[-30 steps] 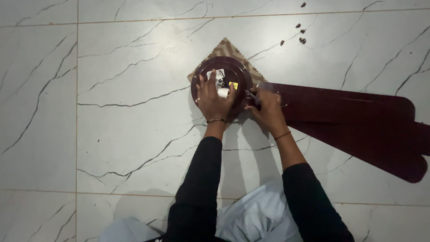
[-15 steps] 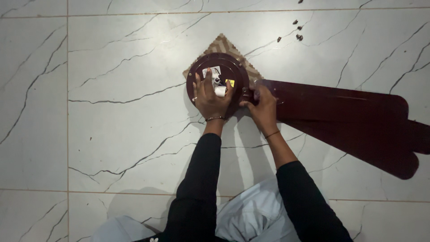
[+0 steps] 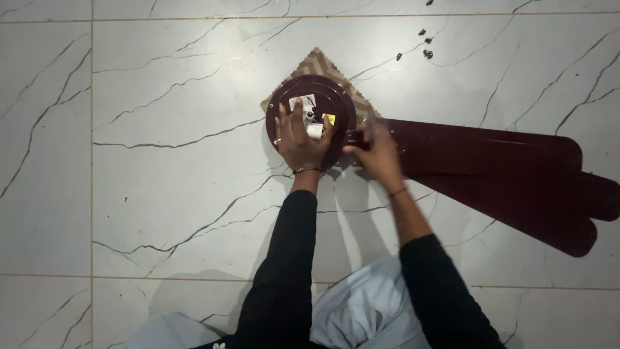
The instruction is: The person assembles a ceiling fan by attaching a fan blade to the motor housing using a screwdriver. They insert and tighten multiple screws to secure the blade in place.
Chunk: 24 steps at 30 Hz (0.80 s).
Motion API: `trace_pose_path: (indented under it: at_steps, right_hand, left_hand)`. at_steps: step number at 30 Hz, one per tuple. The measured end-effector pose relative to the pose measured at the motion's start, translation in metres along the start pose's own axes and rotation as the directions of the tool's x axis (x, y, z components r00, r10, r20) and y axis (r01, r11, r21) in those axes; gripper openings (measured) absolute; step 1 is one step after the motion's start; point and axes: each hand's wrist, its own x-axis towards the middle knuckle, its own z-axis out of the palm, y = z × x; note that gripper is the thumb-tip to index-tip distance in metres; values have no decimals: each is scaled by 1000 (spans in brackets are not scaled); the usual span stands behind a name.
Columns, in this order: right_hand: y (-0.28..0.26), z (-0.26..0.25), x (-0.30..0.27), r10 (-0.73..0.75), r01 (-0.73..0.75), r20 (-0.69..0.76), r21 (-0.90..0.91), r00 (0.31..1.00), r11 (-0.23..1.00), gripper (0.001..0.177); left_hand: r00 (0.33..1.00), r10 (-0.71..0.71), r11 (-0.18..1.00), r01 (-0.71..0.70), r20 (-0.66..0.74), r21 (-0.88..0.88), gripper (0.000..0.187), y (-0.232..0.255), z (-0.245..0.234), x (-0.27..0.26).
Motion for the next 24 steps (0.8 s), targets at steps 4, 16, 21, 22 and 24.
trace_pose_path:
  at_steps: [4, 16, 21, 22, 24]
  right_hand:
    - [11, -69, -6, -74, 84, 45, -307, 996, 948, 93]
    - [49, -72, 10, -18, 129, 213, -523, 977, 842, 107]
    - [52, -67, 11, -25, 120, 177, -547, 984, 828, 111]
    - [51, -66, 11, -19, 113, 170, -561, 985, 820, 113]
    - [50, -65, 6, -47, 123, 146, -569, 988, 813, 118]
  left_hand:
    - [1000, -4, 1000, 4, 14, 12, 63, -1, -2, -3]
    - [1000, 21, 1000, -21, -9, 7, 62, -4, 2, -5]
    - [1000, 18, 1000, -18, 6, 12, 63, -5, 2, -3]
    - [1000, 11, 1000, -11, 11, 11, 62, -5, 2, -3]
    - [1000, 10, 1000, -10, 9, 12, 62, -4, 2, -6]
